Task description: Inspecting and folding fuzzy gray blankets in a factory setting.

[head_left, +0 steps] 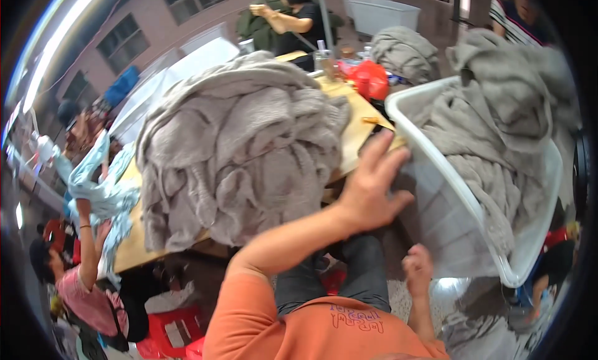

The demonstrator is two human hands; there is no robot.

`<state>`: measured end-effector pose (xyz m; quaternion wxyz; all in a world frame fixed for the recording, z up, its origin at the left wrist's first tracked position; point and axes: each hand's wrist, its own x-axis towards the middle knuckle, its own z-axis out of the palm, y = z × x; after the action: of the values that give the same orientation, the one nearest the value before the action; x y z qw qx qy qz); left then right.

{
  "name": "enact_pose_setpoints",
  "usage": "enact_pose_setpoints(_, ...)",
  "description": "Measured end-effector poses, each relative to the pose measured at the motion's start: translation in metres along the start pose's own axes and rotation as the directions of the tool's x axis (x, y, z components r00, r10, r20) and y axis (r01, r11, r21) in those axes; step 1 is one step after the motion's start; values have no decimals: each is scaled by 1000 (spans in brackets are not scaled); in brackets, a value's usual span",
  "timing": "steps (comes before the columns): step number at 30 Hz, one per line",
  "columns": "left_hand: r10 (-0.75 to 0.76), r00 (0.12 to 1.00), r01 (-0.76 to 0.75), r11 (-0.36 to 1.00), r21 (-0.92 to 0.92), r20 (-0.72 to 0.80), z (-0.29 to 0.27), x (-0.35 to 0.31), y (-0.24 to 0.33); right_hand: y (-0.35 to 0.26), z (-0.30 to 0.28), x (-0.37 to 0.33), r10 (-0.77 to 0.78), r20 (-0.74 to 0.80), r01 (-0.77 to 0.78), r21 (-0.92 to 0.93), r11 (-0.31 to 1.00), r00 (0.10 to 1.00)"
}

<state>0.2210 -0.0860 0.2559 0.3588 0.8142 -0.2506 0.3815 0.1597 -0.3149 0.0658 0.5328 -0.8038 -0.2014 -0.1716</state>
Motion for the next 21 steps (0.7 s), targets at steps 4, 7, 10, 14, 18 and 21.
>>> enact_pose_setpoints(4, 110, 991, 17, 426, 905, -71, -153, 14, -104, 21, 38, -34, 292, 317, -325, 56, 944, 902)
enact_pose_setpoints(7, -139, 948, 288, 1, 958, -285, -274, 18, -143, 10, 44, -14, 321, 382, -341, -16, 940, 866)
enact_pose_setpoints(10, -432, 806, 507, 154, 848, -403, -332, 4, -159, -1, 65, -4, 274, 462, -271, -74, 960, 844)
enact_pose_setpoints(14, 82, 985, 94, 465, 880, -149, -229, -6, -70, -5, 82, -17, 310, 626, -476, 112, 872, 716)
enact_pose_setpoints(18, 197, 959, -232, 958, 169, 203, -112, -99, 46, -44, 100, 15, 56, 858, -846, 489, 213, 510)
enact_pose_setpoints(21, 113, 965, -105, 993, -49, 237, -62, -150, 60, -83, 124, 56, -13, 796, -770, 581, -264, 605)
